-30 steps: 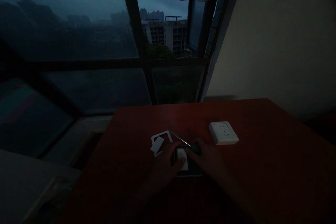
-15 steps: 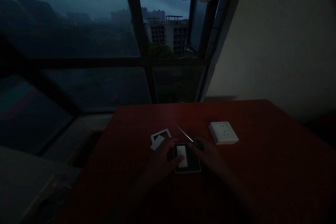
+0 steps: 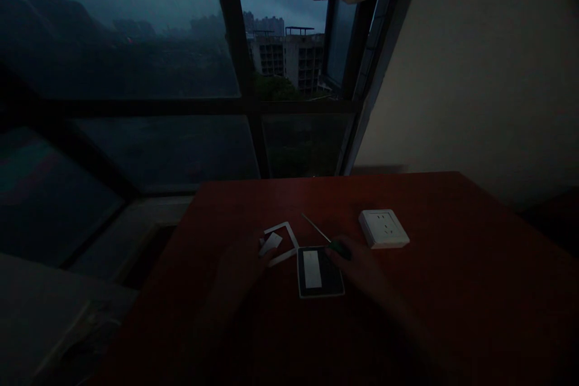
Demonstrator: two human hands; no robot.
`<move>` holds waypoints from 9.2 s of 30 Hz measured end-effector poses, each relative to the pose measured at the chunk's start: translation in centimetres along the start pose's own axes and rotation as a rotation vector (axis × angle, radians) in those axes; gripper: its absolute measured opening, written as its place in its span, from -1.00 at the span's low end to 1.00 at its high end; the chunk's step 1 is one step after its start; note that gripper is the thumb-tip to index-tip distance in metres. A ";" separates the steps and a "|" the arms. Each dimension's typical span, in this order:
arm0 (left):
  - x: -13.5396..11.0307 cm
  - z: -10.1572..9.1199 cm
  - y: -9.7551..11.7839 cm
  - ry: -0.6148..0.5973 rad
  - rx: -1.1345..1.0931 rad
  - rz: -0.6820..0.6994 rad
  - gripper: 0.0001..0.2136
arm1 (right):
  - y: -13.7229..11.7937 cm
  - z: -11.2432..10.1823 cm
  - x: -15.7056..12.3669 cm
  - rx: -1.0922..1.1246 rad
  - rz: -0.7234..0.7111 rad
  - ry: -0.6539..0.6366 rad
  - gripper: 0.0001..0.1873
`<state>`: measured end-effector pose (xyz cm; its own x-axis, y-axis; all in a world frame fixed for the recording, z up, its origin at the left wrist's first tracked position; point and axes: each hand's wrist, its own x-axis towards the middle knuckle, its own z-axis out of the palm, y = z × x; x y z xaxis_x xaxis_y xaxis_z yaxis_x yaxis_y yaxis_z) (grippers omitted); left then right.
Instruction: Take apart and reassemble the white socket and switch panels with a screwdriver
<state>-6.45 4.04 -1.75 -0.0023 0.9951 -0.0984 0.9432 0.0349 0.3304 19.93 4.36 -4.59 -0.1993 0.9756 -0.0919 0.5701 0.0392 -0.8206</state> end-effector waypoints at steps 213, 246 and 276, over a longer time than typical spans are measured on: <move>-2.5 2.6 3.9 -0.137 -0.343 0.640 -0.24 | -0.1 -0.5 -1.1 0.179 0.047 0.052 -0.79; -1.6 4.2 4.2 -0.111 -0.466 0.453 -0.21 | 0.1 -1.7 -1.5 0.027 -0.068 0.173 -0.68; 6.5 7.2 12.2 -0.058 -0.583 0.618 -0.27 | 8.6 -9.9 -10.3 -0.420 -0.048 0.253 -0.70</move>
<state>7.38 10.29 -5.09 0.4889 0.8452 0.2158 0.4473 -0.4553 0.7698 34.75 -3.18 -5.11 -0.0631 0.9904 0.1231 0.8472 0.1184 -0.5179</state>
